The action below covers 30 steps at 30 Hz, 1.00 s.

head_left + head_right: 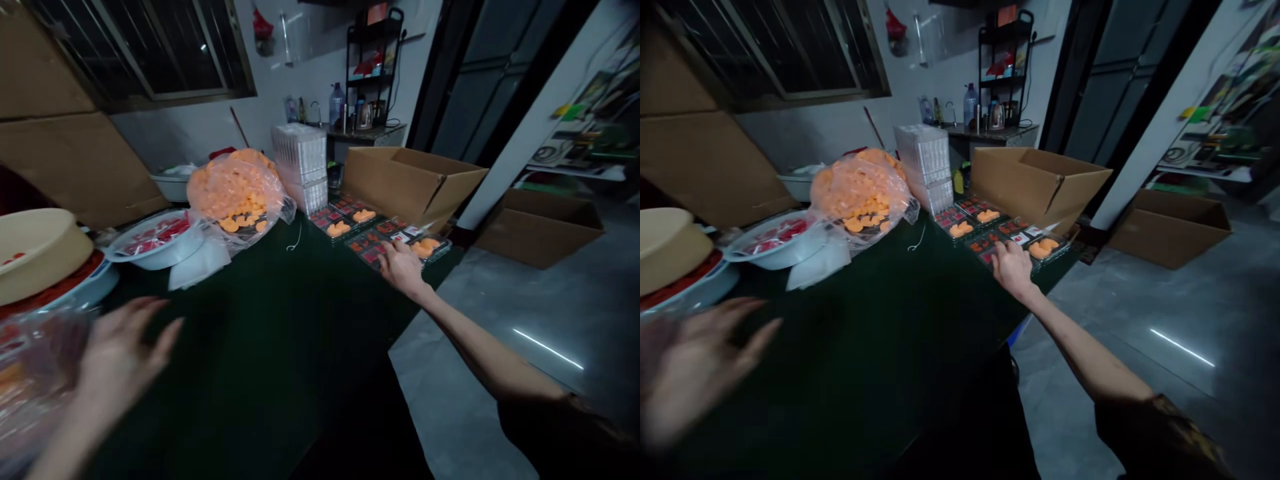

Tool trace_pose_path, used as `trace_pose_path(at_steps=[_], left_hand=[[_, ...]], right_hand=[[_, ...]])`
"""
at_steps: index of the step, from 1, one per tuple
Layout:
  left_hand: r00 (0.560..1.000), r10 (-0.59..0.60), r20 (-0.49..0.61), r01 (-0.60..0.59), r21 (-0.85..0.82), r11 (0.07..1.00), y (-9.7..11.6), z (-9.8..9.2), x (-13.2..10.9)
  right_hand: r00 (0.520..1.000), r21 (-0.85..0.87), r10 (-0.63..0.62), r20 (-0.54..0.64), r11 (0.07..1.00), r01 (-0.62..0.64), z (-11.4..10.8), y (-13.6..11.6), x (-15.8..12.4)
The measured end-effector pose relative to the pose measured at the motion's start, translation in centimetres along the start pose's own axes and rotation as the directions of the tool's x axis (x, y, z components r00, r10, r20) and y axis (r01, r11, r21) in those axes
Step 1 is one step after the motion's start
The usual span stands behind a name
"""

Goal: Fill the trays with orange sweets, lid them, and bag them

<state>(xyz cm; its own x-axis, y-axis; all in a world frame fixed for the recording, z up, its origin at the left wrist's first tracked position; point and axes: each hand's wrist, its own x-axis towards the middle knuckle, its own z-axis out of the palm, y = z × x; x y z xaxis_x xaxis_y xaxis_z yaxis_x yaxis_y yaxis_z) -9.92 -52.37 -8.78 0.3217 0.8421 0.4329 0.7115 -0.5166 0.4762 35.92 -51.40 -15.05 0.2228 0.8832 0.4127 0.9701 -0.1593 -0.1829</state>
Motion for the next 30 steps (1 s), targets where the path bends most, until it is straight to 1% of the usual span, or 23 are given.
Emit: trace_pose_path(at_steps=[1,2,3,5,6,8,10,11,12,14,16,17,18,19,20,21,22,23,24,25,27,28,30], left_hand=[[0.996,0.058,-0.062,-0.051,0.113,0.992,1.2,2.3,1.0],[0.989,0.146,-0.03,-0.138,0.182,0.974,2.5,5.0,2.2],[0.966,0.258,0.021,-0.257,0.187,0.948,4.0,7.9,3.5],[0.909,0.349,0.227,-0.379,0.106,0.919,7.3,13.8,6.4],[0.876,0.363,0.316,-0.402,0.067,0.913,9.0,16.6,7.7],[0.828,0.326,0.456,-0.379,0.025,0.925,11.9,21.3,10.0],[0.8,0.279,0.531,-0.339,0.016,0.94,14.0,24.3,11.5],[0.791,0.257,0.555,-0.321,0.019,0.947,14.5,25.2,11.8],[0.784,0.237,0.574,-0.308,0.028,0.951,14.7,25.6,11.8],[0.781,0.199,0.592,-0.283,0.051,0.958,14.1,25.3,10.8],[0.799,0.173,0.576,-0.256,0.065,0.964,12.6,23.8,8.7],[0.819,0.164,0.55,-0.239,0.067,0.969,11.6,22.8,7.3],[0.843,0.155,0.515,-0.22,0.067,0.973,10.6,21.6,5.8],[0.867,0.141,0.477,-0.198,0.071,0.978,9.7,20.3,4.3],[0.892,0.119,0.436,-0.169,0.079,0.982,8.8,19.1,2.7],[0.91,0.091,0.404,-0.137,0.086,0.987,8.1,18.0,1.3],[0.925,0.062,0.374,-0.103,0.091,0.99,7.4,17.0,-0.1],[0.936,0.036,0.351,-0.073,0.093,0.993,7.0,16.1,-1.4],[0.943,0.017,0.332,-0.05,0.091,0.995,6.6,15.4,-2.5],[0.95,0.004,0.312,-0.033,0.089,0.995,6.4,14.8,-3.4],[0.961,-0.014,0.275,-0.01,0.083,0.996,6.3,14.1,-4.9],[0.966,-0.022,0.258,0.001,0.083,0.997,6.3,13.9,-5.4],[0.972,-0.034,0.234,0.013,0.09,0.996,6.5,13.5,-5.6]], right_hand=[[0.996,-0.069,0.064,0.063,0.996,-0.06,0.4,1.3,0.6],[0.986,-0.124,0.111,0.121,0.988,-0.096,0.8,2.3,0.9],[0.976,-0.164,0.137,0.168,0.98,-0.109,1.2,3.0,1.0],[0.966,-0.21,0.147,0.212,0.972,-0.102,1.8,3.7,0.8],[0.966,-0.221,0.14,0.216,0.971,-0.091,2.0,3.7,0.6],[0.968,-0.226,0.121,0.218,0.972,-0.071,2.1,3.3,0.3],[0.967,-0.202,0.095,0.237,0.978,-0.046,2.1,2.5,-0.2],[0.965,-0.17,0.074,0.253,0.985,-0.031,2.1,1.8,-0.6],[0.962,-0.122,0.05,0.27,0.992,-0.017,2.1,1.1,-1.0],[0.956,0.022,0.006,0.294,1.0,-0.013,2.4,-0.6,-2.1],[0.955,0.225,0.014,0.298,0.971,-0.084,2.9,-2.7,-3.2],[0.952,0.35,0.038,0.304,0.925,-0.148,3.2,-3.8,-3.7],[0.938,0.487,0.077,0.337,0.839,-0.244,3.4,-5.0,-4.0],[0.91,0.605,0.114,0.399,0.713,-0.355,3.6,-6.2,-4.1],[0.867,0.679,0.131,0.481,0.57,-0.463,3.7,-7.5,-4.2],[0.816,0.707,0.117,0.566,0.44,-0.553,3.8,-8.7,-4.2],[0.764,0.701,0.077,0.641,0.348,-0.623,3.8,-10.0,-4.1],[0.715,0.677,0.021,0.699,0.306,-0.67,3.7,-11.1,-3.9],[0.676,0.654,-0.041,0.735,0.304,-0.692,3.7,-12.2,-3.8],[0.649,0.642,-0.102,0.754,0.321,-0.696,3.6,-13.2,-3.7],[0.611,0.638,-0.198,0.767,0.342,-0.69,3.6,-14.8,-3.6],[0.615,0.653,-0.227,0.755,0.344,-0.674,3.6,-15.5,-3.6],[0.653,0.703,-0.263,0.71,0.327,-0.632,4.0,-16.3,-3.6]])
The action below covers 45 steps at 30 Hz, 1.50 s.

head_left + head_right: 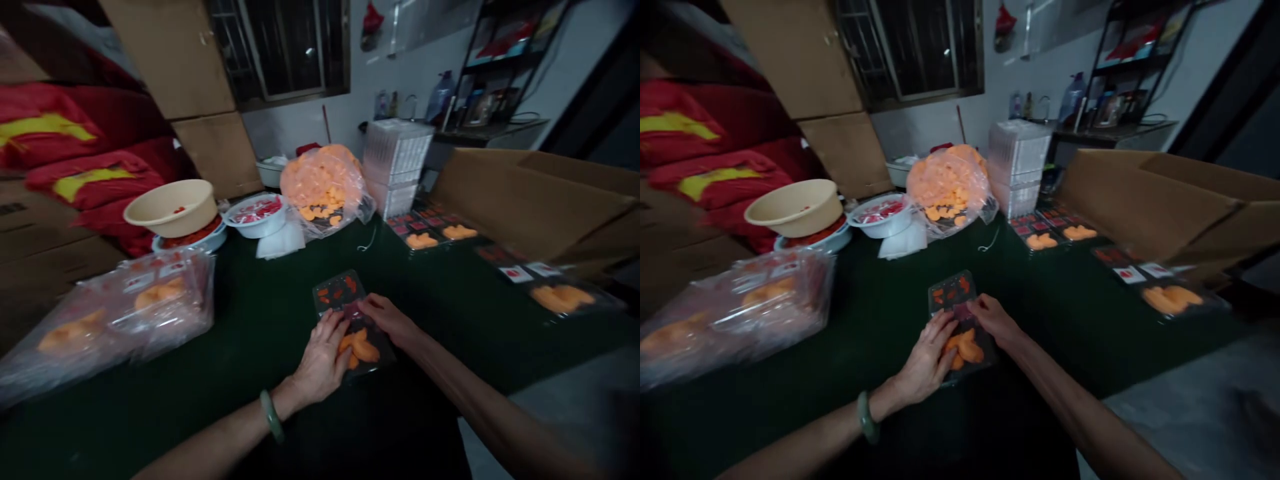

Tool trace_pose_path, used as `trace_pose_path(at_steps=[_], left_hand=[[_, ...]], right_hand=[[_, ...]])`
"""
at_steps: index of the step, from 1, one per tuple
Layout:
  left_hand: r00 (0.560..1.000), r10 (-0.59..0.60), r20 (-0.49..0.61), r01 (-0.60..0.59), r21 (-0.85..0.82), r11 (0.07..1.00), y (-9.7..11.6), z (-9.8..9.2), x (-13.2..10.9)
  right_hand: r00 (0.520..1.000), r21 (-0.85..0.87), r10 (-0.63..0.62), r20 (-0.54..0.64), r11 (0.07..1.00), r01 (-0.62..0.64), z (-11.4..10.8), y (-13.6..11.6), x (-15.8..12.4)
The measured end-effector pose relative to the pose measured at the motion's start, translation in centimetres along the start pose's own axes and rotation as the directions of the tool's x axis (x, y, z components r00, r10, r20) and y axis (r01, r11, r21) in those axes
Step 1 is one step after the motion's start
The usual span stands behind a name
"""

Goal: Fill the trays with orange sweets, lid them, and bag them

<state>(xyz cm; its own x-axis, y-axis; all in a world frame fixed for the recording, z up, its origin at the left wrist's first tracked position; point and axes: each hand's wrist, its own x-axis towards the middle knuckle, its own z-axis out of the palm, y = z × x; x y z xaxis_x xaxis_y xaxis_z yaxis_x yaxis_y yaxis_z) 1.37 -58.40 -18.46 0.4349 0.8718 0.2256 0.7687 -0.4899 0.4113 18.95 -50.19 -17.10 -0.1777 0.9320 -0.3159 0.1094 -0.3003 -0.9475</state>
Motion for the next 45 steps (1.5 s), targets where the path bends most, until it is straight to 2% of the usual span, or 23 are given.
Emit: trace_pose_path(at_steps=[3,5,7,8,11,13,16,20,24,27,29,31,33,35,37,39,41,45], left_hand=[[1.0,-0.011,-0.005,0.011,0.028,1.0,-0.6,-1.0,1.7],[0.994,-0.103,-0.03,0.106,0.113,0.988,-2.6,-2.4,4.5],[0.948,-0.292,-0.127,0.317,0.289,0.903,-6.0,-4.0,8.0],[0.924,-0.344,-0.167,0.381,0.331,0.863,-8.1,-4.9,9.7],[0.883,-0.422,-0.206,0.47,0.407,0.783,-14.4,-7.1,13.9],[0.882,-0.439,-0.174,0.468,0.447,0.762,-17.7,-8.1,15.4],[0.903,-0.426,-0.066,0.403,0.477,0.781,-20.8,-9.2,16.2],[0.926,-0.378,0.009,0.332,0.458,0.824,-22.7,-10.4,16.7],[0.936,-0.35,-0.043,0.338,0.387,0.858,-24.0,-11.6,18.2],[0.952,-0.305,-0.014,0.295,0.289,0.911,-23.6,-11.8,19.0],[0.966,-0.247,0.08,0.226,0.205,0.952,-22.0,-10.9,18.5],[0.965,-0.157,0.212,0.136,0.11,0.985,-19.3,-9.1,17.1],[0.944,-0.059,0.326,0.055,0.021,0.998,-16.1,-7.0,15.0],[0.932,0.014,0.363,0.003,-0.046,0.999,-12.9,-5.2,12.7],[0.934,0.057,0.352,-0.025,-0.095,0.995,-10.5,-4.1,10.8],[0.936,0.077,0.344,-0.04,-0.114,0.993,-9.2,-3.9,9.5],[0.931,0.077,0.356,-0.043,-0.102,0.994,-8.6,-4.2,8.6],[0.928,0.097,0.359,-0.082,-0.056,0.995,-7.6,-5.5,7.0]], right_hand=[[0.999,0.05,-0.023,0.046,0.999,0.02,0.1,0.3,0.9],[0.994,0.074,0.017,0.106,0.997,-0.025,-0.5,0.5,1.5],[0.984,0.076,0.03,0.174,0.996,-0.043,-1.2,0.6,2.0],[0.979,0.079,0.023,0.205,0.996,-0.04,-1.5,0.6,2.1],[0.964,0.112,0.001,0.265,0.993,-0.032,-2.2,0.7,2.3],[0.957,0.142,0.012,0.289,0.988,-0.055,-2.4,0.7,2.2],[0.946,0.16,0.041,0.322,0.982,-0.097,-2.3,0.4,2.0],[0.942,0.166,0.032,0.334,0.982,-0.093,-2.1,0.0,1.8],[0.938,0.156,0.033,0.344,0.983,-0.092,-2.2,0.3,2.0],[0.936,0.16,0.039,0.35,0.982,-0.101,-2.4,0.4,2.1],[0.929,0.172,0.04,0.368,0.979,-0.111,-2.5,0.2,2.0],[0.92,0.175,0.04,0.39,0.978,-0.117,-2.5,-0.1,1.8],[0.898,0.154,0.047,0.437,0.98,-0.127,-2.2,-0.2,1.5],[0.856,0.121,0.073,0.512,0.98,-0.156,-1.8,-0.2,1.0],[0.814,0.112,0.095,0.574,0.975,-0.192,-1.3,-0.1,0.3],[0.789,0.132,0.1,0.606,0.966,-0.224,-0.8,0.1,-0.5],[0.783,0.158,0.102,0.613,0.956,-0.248,-0.6,0.3,-1.4],[0.818,0.135,0.128,0.561,0.961,-0.242,-1.4,0.5,-3.5]])
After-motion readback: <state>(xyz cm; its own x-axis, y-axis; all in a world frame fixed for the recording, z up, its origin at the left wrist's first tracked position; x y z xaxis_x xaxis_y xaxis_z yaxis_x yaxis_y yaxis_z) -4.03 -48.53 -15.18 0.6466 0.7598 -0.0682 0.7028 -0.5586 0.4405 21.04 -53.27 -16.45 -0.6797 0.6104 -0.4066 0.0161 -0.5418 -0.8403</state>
